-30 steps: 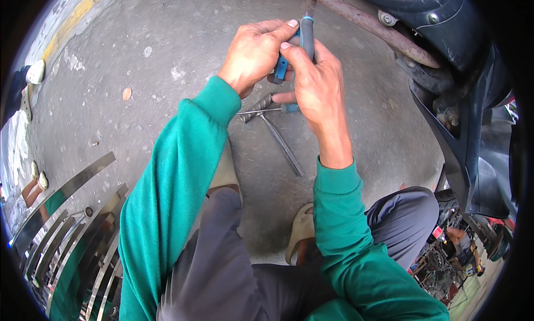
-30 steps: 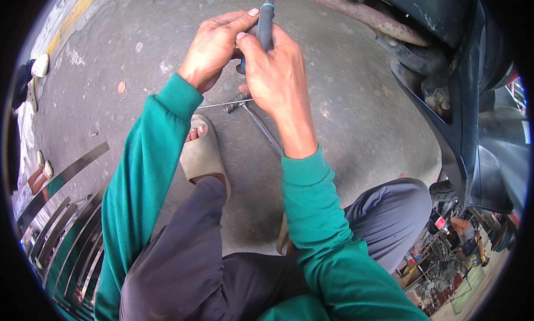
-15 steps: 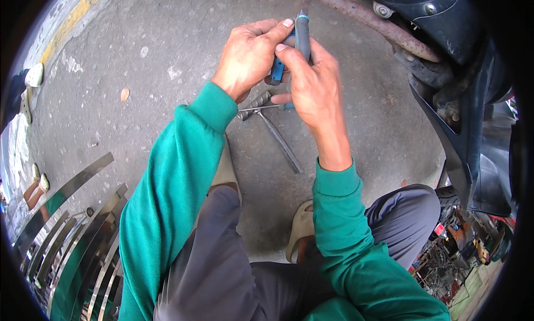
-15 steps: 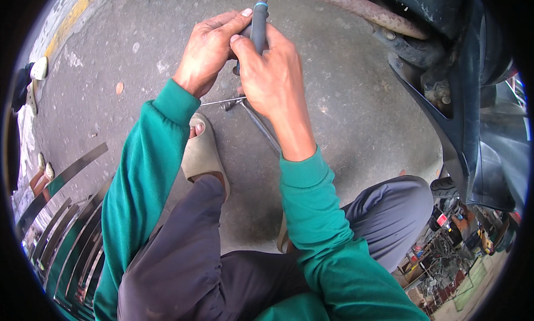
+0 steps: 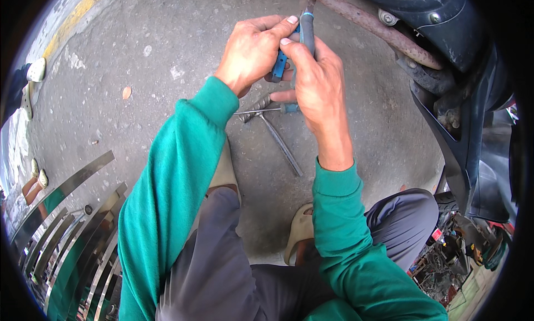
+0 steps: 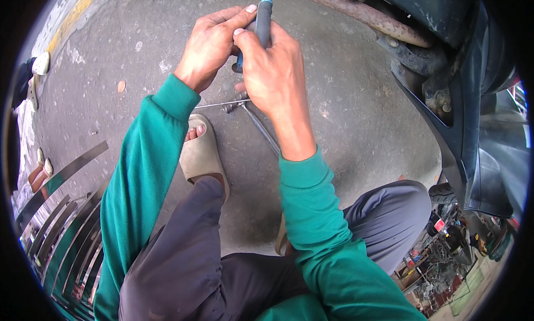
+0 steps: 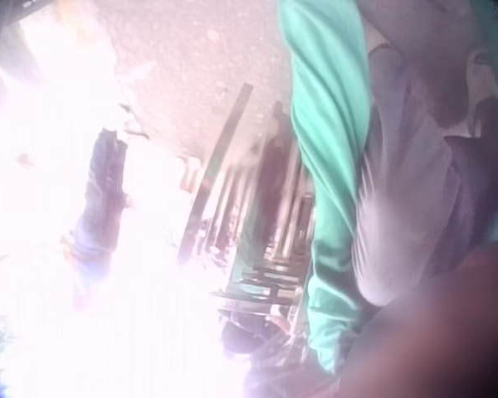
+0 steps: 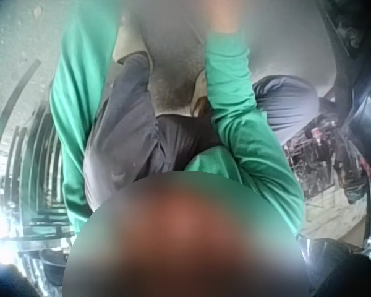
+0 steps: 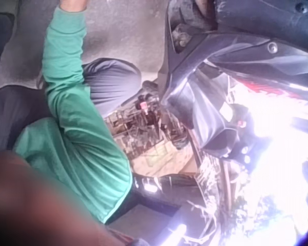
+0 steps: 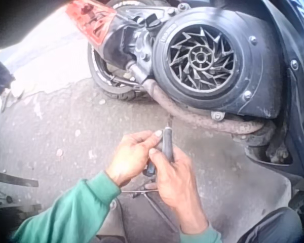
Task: The person squats beside a motorcycle and uses pliers and a hammer to work on a component near the rear wheel and exhaust. They repeatedly grip, adjust, and tap the part while other people stand nearby.
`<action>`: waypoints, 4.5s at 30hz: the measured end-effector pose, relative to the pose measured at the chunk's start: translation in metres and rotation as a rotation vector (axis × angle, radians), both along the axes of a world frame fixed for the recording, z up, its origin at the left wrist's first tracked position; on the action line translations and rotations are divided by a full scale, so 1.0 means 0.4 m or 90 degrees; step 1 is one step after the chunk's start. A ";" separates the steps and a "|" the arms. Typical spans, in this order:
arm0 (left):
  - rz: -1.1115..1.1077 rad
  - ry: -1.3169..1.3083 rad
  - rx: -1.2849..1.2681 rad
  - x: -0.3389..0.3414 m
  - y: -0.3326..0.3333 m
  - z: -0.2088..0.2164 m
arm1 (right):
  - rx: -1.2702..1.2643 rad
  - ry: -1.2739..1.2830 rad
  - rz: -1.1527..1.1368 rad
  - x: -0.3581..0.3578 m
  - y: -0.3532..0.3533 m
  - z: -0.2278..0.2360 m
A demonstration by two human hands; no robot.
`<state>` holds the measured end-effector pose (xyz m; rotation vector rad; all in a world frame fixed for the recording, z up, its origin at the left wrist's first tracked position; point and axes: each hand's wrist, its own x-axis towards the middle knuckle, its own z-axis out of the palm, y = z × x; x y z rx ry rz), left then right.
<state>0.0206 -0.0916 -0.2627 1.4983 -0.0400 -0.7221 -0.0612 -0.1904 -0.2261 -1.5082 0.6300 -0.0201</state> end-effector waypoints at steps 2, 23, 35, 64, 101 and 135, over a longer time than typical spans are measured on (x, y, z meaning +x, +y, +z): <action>-0.006 0.010 0.021 0.008 0.007 0.008 | 0.004 0.042 0.017 0.003 0.003 0.005; -0.150 -0.213 0.153 0.058 0.019 0.045 | 0.202 -0.013 -0.104 0.016 0.045 0.003; -0.148 -0.200 0.210 0.023 -0.008 0.064 | 0.267 -0.069 -0.104 -0.017 -0.009 -0.037; -0.073 -0.146 0.146 -0.057 -0.041 0.107 | 0.568 -0.082 -0.010 -0.032 -0.091 -0.042; -0.022 -0.144 0.099 -0.067 -0.011 0.062 | 0.267 -0.060 -0.052 -0.050 -0.002 -0.034; -0.060 0.230 -0.292 -0.026 -0.078 0.040 | -0.364 0.095 -0.009 -0.003 -0.048 0.003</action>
